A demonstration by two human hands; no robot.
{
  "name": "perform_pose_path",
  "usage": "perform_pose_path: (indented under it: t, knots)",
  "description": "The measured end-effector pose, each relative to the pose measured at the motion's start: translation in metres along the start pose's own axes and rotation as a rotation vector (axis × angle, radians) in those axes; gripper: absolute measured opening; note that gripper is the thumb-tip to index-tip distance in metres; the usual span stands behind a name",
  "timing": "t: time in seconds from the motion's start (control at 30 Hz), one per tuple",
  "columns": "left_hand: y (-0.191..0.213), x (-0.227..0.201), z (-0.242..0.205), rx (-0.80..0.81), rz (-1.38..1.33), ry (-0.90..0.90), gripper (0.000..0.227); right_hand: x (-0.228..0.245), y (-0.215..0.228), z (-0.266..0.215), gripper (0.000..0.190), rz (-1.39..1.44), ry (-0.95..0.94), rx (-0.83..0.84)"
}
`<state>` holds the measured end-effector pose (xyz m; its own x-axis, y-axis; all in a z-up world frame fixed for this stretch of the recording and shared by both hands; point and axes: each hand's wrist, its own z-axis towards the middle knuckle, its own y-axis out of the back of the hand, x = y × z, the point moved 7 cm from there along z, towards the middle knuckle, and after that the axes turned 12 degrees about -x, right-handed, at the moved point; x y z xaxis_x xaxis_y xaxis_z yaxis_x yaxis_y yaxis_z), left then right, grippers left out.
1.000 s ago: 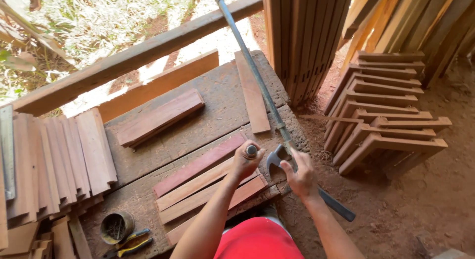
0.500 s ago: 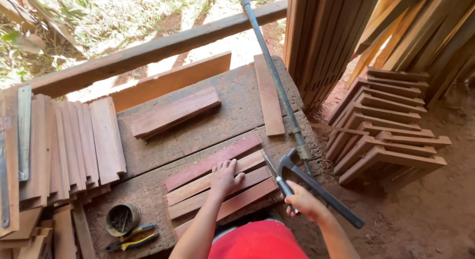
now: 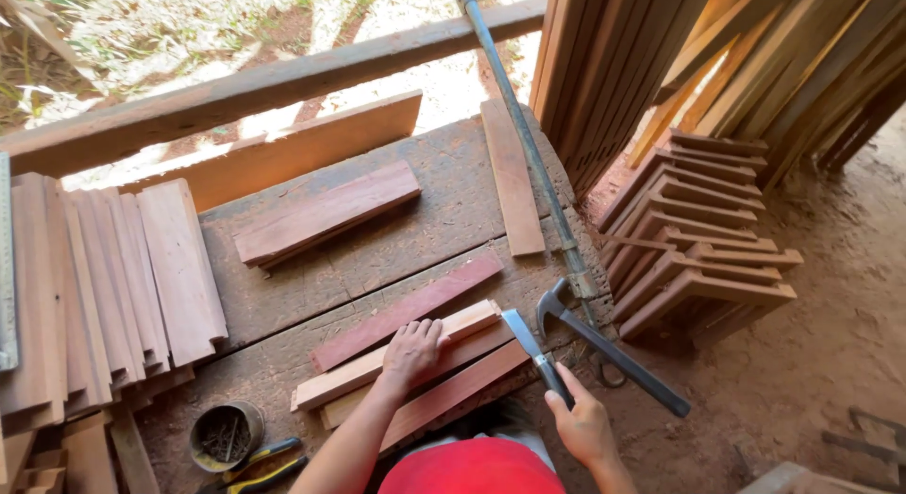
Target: The person uses a hammer to drive nails into small wooden planks placed on a workbench. They repeatedly pick up nails from a tin can, position them on the wood, and strike them with the hammer. The person also uses a metal tool to adjust the wood pieces during the process.
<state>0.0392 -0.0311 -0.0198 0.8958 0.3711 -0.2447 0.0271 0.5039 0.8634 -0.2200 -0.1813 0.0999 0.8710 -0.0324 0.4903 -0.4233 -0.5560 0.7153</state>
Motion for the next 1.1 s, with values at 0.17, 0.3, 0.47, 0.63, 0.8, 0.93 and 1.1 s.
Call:
perform_pose_path:
  t: [0.17, 0.3, 0.47, 0.63, 0.8, 0.93, 1.1]
  knots:
    - [-0.008, 0.004, -0.006, 0.014, 0.068, -0.014, 0.046, 0.005, -0.007, -0.002, 0.045, -0.031, 0.316, -0.226]
    - [-0.022, 0.007, -0.007, 0.074, 0.086, 0.009, 0.056, 0.015, 0.001, 0.007, 0.046, -0.07, 0.26, -0.172]
    - [-0.015, 0.002, -0.002, 0.068, 0.148, 0.029, 0.055, 0.025, 0.017, 0.026, 0.044, -0.099, 0.235, -0.025]
    - [-0.017, 0.002, 0.0, 0.132, 0.188, 0.055, 0.052, 0.039, 0.028, 0.045, 0.046, -0.318, 0.25, 0.16]
    - [-0.013, -0.002, 0.007, 0.165, 0.18, 0.045, 0.048, 0.052, 0.011, 0.039, 0.059, -0.465, 0.423, 0.385]
    - [-0.009, -0.004, 0.012, 0.162, 0.162, 0.037, 0.048, 0.025, -0.023, 0.037, 0.066, -0.307, 0.386, 0.463]
    - [-0.002, -0.008, 0.018, 0.147, 0.137, 0.032, 0.047, 0.036, -0.033, 0.045, 0.066, -0.251, 0.477, 0.406]
